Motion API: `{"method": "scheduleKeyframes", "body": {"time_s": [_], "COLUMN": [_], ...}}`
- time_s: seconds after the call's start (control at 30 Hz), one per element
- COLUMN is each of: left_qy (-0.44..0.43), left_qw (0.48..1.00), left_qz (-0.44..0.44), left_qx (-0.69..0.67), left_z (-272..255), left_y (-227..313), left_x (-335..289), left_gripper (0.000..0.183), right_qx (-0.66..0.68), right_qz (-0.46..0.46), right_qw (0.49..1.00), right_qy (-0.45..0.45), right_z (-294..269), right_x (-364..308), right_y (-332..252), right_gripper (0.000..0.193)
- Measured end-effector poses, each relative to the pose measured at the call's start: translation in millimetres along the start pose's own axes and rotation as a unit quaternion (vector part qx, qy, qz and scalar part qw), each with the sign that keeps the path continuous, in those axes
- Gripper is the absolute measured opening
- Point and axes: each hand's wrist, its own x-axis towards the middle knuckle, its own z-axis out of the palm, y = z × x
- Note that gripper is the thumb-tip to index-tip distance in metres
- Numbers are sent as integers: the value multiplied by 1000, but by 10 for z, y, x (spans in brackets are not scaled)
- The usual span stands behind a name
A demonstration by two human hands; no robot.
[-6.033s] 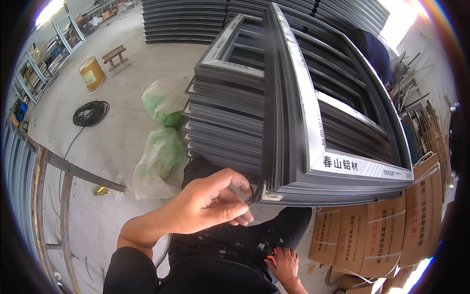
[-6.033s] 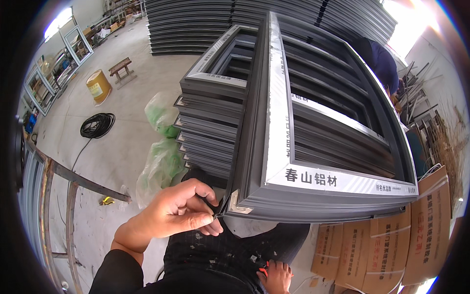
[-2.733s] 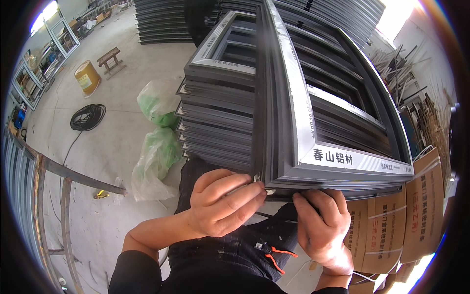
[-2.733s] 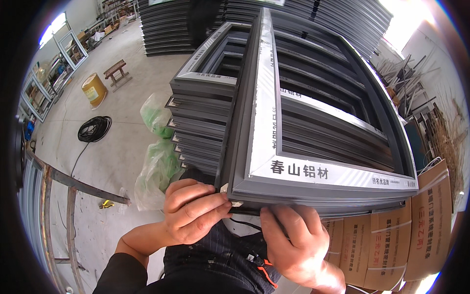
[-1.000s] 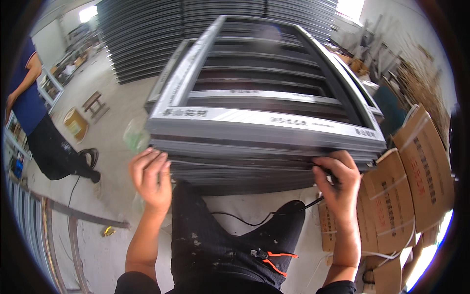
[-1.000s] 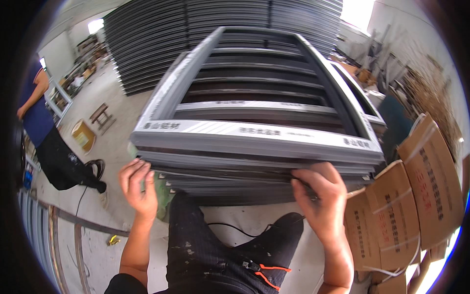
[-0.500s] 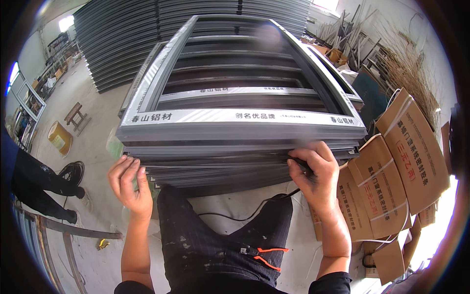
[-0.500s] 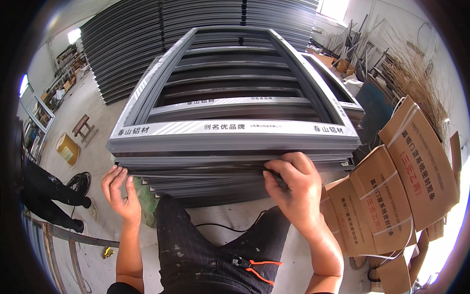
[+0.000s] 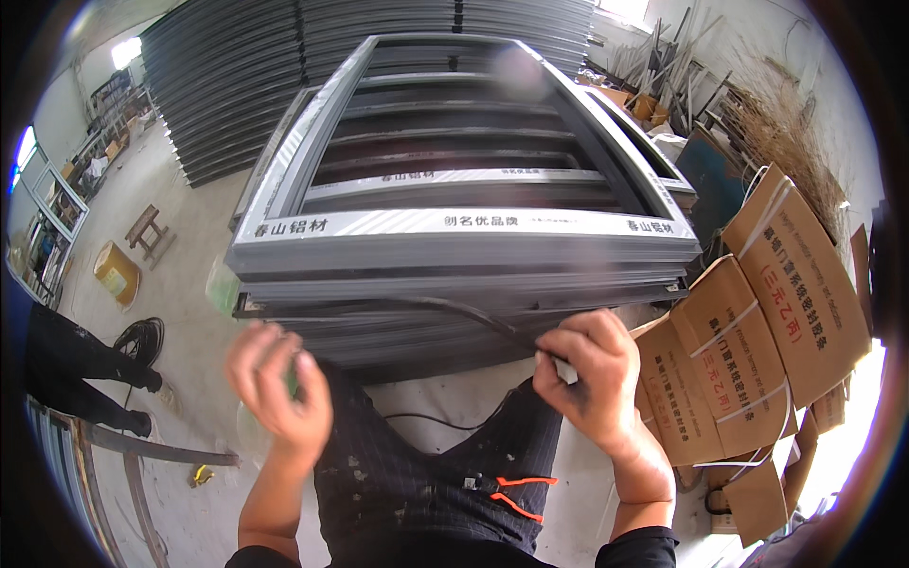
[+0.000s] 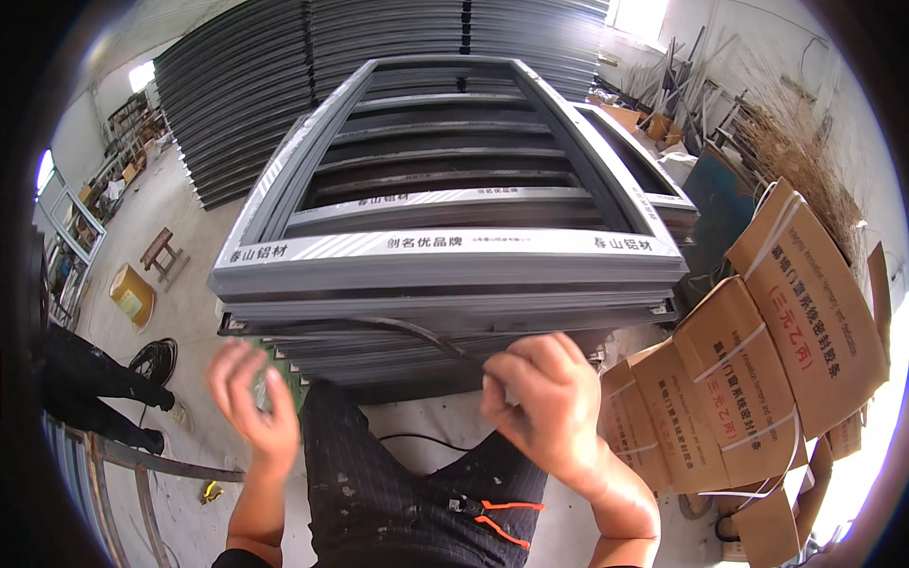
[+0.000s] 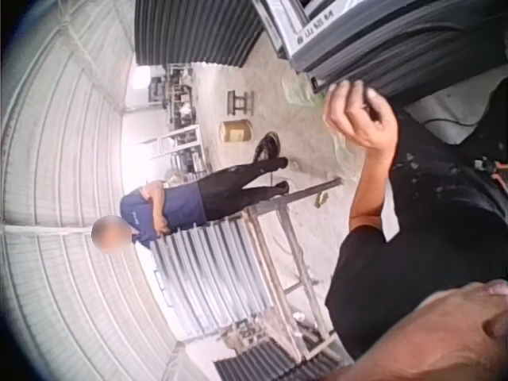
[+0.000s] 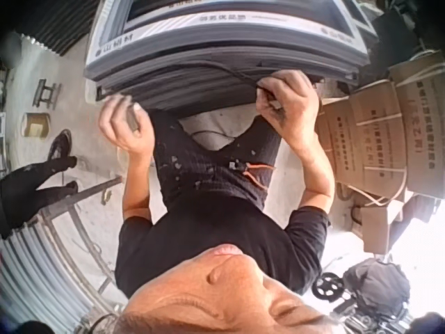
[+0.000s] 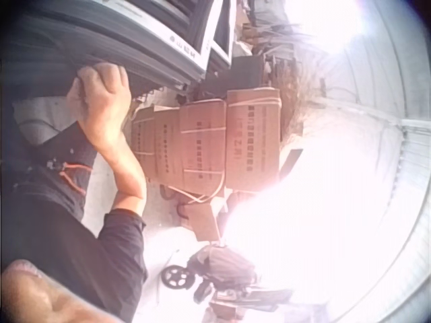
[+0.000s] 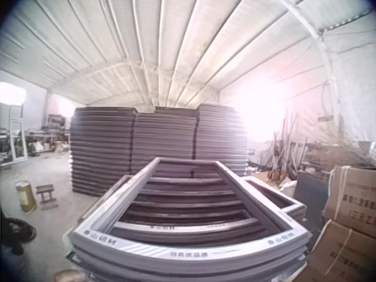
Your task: The person inserts a rubber seal into the channel of an aluminum window frame by hand and trims it using a pair of snips.
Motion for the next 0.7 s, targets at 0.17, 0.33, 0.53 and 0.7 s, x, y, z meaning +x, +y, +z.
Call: {"method": "scheduleKeyframes", "body": {"time_s": [0.17, 0.33, 0.53, 0.7], "left_qy": [-170, -296, -268, -249], "left_qw": [944, 892, 895, 902], "left_qz": [111, 138, 138, 133], "left_qx": [-259, -312, -328, -325], "left_z": [-150, 98, 211, 253], "left_y": [827, 1010, 1030, 1063], "left_x": [289, 569, 456, 410], "left_gripper": [23, 21, 27, 30], "right_qx": [8, 1, 140, 136], "right_qz": [-89, -107, 31, 41], "right_qw": [995, 994, 989, 988], "right_qy": [-32, -33, -37, -60], "right_z": [69, -18, -67, -43], "right_x": [-230, -305, -310, -339], "right_y": [-170, -233, -228, -205], "right_gripper": [28, 31, 29, 25]}}
